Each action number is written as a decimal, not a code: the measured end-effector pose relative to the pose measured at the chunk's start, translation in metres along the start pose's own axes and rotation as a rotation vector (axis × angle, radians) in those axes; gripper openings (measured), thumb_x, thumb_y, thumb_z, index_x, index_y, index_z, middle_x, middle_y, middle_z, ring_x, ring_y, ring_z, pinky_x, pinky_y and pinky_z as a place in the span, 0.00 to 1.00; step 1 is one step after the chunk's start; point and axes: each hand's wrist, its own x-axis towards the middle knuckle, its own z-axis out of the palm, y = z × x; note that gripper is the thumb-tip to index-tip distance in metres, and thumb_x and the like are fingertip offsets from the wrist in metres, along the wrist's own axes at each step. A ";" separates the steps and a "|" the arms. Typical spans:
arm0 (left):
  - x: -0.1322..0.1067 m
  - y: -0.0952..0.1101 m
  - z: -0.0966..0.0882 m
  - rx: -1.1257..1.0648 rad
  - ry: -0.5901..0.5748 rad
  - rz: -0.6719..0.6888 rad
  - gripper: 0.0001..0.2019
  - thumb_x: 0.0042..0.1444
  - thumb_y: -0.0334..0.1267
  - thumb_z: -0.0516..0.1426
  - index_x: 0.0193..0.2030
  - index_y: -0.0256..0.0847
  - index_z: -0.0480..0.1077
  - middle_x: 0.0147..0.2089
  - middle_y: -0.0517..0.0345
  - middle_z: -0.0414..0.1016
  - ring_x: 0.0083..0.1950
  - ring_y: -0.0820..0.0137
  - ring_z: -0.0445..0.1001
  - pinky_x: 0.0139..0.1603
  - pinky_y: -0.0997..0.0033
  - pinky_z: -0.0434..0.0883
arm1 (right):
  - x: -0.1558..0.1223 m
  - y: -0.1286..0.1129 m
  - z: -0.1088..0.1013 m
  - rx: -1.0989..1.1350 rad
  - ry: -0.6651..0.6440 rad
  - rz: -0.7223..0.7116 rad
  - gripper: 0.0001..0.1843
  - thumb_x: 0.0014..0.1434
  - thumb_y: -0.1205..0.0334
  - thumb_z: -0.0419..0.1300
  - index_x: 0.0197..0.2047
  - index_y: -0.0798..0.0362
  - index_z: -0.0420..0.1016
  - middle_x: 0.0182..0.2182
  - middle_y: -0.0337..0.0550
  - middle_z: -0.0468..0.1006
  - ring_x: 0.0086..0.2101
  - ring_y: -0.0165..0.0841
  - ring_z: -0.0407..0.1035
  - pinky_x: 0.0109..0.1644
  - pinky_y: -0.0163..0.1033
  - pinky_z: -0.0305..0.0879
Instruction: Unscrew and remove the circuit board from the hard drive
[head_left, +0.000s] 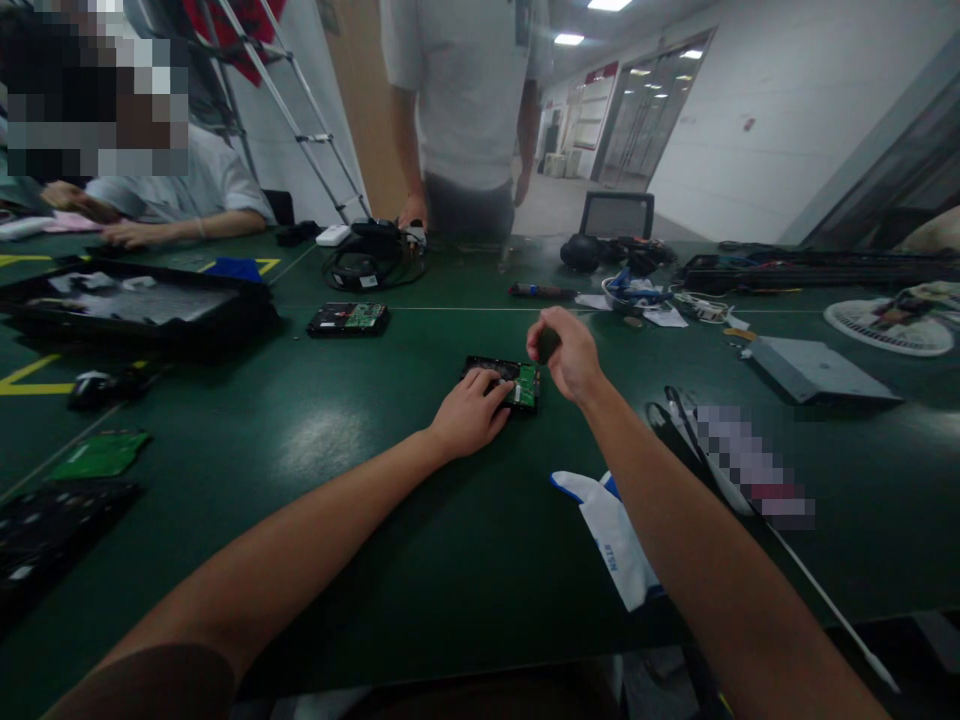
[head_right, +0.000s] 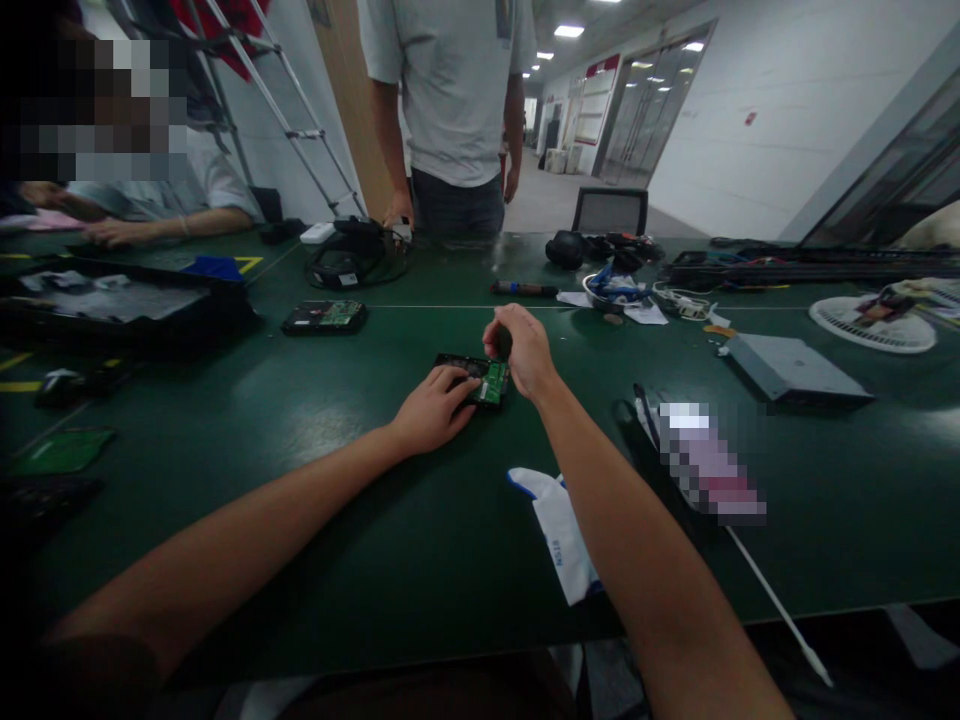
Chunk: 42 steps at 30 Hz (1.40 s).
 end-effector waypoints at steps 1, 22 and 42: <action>0.000 0.000 0.000 0.001 0.000 -0.002 0.22 0.66 0.41 0.55 0.65 0.39 0.69 0.59 0.41 0.68 0.63 0.51 0.65 0.62 0.46 0.70 | -0.001 -0.001 0.000 -0.003 -0.007 0.007 0.19 0.61 0.43 0.63 0.29 0.48 0.70 0.23 0.35 0.70 0.23 0.28 0.63 0.26 0.36 0.59; 0.000 0.000 -0.001 -0.001 0.001 0.005 0.22 0.67 0.42 0.54 0.65 0.40 0.68 0.60 0.41 0.68 0.63 0.51 0.66 0.62 0.46 0.71 | -0.006 -0.006 0.002 -0.091 0.014 0.048 0.28 0.59 0.31 0.61 0.27 0.47 0.67 0.20 0.34 0.64 0.21 0.27 0.59 0.24 0.36 0.57; 0.000 -0.001 0.001 0.009 0.017 0.017 0.22 0.67 0.42 0.54 0.65 0.38 0.69 0.59 0.40 0.68 0.63 0.51 0.65 0.63 0.47 0.70 | -0.006 -0.006 0.009 -0.062 -0.038 0.052 0.26 0.61 0.36 0.61 0.25 0.48 0.66 0.19 0.34 0.63 0.20 0.27 0.59 0.22 0.36 0.55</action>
